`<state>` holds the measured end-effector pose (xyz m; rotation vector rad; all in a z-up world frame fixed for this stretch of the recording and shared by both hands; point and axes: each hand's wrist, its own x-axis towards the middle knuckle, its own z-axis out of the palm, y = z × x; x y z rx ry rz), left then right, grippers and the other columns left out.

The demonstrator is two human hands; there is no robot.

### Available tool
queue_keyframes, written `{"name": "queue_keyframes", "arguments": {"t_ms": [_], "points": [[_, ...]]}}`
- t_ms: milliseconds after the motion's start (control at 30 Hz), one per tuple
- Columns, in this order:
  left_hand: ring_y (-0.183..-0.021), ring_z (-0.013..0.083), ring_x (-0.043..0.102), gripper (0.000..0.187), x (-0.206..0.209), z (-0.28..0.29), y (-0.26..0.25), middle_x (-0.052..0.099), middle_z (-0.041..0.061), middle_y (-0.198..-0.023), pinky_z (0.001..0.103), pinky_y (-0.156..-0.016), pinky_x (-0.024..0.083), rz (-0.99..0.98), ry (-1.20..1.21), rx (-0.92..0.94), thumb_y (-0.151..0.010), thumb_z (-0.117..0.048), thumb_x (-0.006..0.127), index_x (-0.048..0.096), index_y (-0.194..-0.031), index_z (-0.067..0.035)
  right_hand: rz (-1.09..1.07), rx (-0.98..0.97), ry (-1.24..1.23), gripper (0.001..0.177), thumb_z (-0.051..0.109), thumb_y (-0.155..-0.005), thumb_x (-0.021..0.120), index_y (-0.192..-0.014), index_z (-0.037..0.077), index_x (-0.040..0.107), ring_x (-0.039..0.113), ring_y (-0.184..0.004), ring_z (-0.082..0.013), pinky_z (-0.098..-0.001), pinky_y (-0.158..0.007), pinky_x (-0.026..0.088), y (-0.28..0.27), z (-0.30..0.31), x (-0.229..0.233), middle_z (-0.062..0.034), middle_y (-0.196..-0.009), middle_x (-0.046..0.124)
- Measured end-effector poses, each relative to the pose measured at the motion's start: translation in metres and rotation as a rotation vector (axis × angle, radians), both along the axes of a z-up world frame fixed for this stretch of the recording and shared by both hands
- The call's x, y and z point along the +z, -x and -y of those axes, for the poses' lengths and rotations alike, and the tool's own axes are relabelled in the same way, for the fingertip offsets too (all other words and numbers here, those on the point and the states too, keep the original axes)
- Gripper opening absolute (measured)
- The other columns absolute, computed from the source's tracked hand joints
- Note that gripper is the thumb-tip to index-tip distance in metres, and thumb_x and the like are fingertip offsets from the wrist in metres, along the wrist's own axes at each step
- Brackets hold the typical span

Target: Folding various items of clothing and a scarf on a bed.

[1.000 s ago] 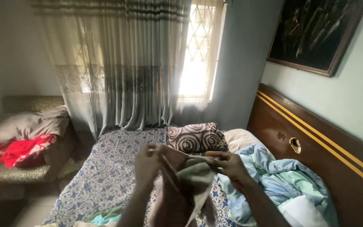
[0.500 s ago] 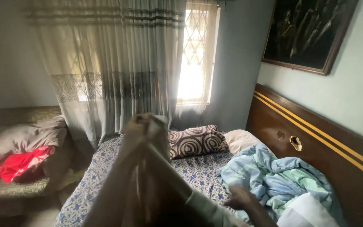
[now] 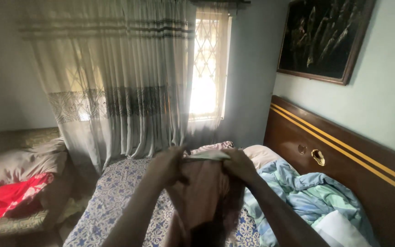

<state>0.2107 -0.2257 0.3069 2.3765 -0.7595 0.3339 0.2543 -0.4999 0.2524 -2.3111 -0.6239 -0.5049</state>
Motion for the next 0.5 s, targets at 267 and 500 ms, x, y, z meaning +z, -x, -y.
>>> {"name": "queue_keyframes", "arguments": {"t_ms": [267,500], "points": [[-0.080,0.0275,0.074,0.020,-0.043,-0.036,-0.018,0.076,0.012,-0.095,0.044,-0.074,0.061,0.117,0.301,0.449,-0.095,-0.023,0.064,0.074,-0.105,-0.010,-0.239,-0.321,0.197,0.027,0.029,-0.075,0.079,-0.090,0.008,0.081,0.078,-0.081,-0.0294,-0.0410,-0.078,0.059,0.011,0.032,0.035,-0.0181,-0.087,0.079],[-0.069,0.0248,0.074,0.024,-0.004,-0.011,0.005,0.072,0.012,-0.092,0.048,-0.063,0.064,-0.486,0.990,0.241,-0.100,-0.029,0.047,0.056,-0.113,-0.010,-0.135,-0.431,0.343,0.037,0.036,-0.083,0.069,-0.111,0.012,0.072,0.072,-0.095,-0.0366,-0.0481,-0.083,0.056,0.045,0.050,0.030,-0.0181,-0.100,0.076]]}}
